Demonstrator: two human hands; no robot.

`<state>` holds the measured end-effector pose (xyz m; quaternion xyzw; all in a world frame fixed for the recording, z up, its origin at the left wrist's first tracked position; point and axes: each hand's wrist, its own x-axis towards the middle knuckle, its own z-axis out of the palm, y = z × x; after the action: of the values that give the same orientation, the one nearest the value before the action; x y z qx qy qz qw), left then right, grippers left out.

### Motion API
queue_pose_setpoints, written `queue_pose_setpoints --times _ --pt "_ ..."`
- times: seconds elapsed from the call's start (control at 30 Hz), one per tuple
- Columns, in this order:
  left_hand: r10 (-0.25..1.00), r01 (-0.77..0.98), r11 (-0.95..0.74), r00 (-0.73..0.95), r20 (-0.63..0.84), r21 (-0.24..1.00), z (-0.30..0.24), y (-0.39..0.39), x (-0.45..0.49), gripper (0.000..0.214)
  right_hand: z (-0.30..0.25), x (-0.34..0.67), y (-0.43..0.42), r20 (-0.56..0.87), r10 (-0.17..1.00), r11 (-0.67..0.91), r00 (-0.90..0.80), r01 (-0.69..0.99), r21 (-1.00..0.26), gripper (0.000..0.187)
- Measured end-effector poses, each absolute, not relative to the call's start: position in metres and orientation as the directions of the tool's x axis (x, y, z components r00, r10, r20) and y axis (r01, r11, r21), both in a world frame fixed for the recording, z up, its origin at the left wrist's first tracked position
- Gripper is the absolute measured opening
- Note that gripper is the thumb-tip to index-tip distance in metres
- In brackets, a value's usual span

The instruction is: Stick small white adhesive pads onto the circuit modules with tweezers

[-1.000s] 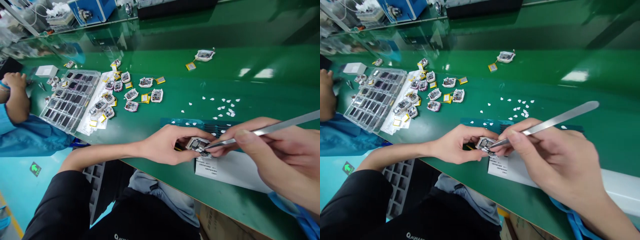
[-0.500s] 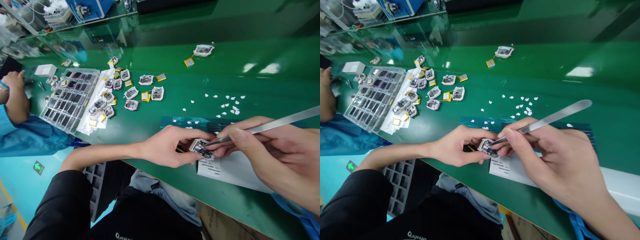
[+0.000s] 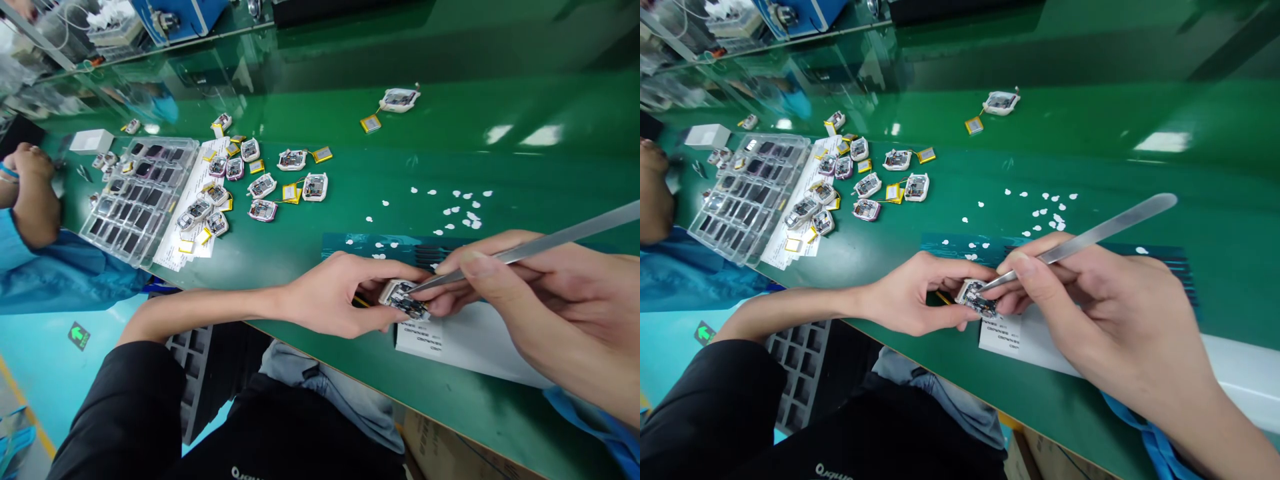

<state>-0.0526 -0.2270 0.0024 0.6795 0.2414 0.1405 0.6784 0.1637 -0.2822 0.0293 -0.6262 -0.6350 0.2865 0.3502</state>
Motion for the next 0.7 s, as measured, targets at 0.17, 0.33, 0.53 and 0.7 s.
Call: queue_pose_setpoints --times 0.17,0.33,0.53,0.7 --pt "0.516 0.154 0.031 0.844 -0.147 0.988 0.0031 -0.2275 -0.0526 0.048 0.0267 0.1658 -0.2802 0.117 0.993 0.102 -0.014 0.597 -0.795 0.038" --pt "0.527 0.153 0.007 0.839 -0.134 0.988 0.0043 -0.228 -0.0529 0.046 0.0236 0.1677 -0.2796 0.147 0.989 0.133 -0.024 0.587 -0.799 0.036" --pt "0.509 0.15 0.066 0.845 -0.162 0.987 0.006 -0.2286 -0.0537 0.048 0.0249 0.1636 -0.2827 0.158 0.987 0.132 -0.009 0.595 -0.793 0.035" --pt "0.501 0.149 0.102 0.847 -0.18 0.984 0.0074 -0.2288 -0.053 0.044 0.024 0.1653 -0.2822 0.149 0.989 0.127 -0.017 0.62 -0.774 0.038"
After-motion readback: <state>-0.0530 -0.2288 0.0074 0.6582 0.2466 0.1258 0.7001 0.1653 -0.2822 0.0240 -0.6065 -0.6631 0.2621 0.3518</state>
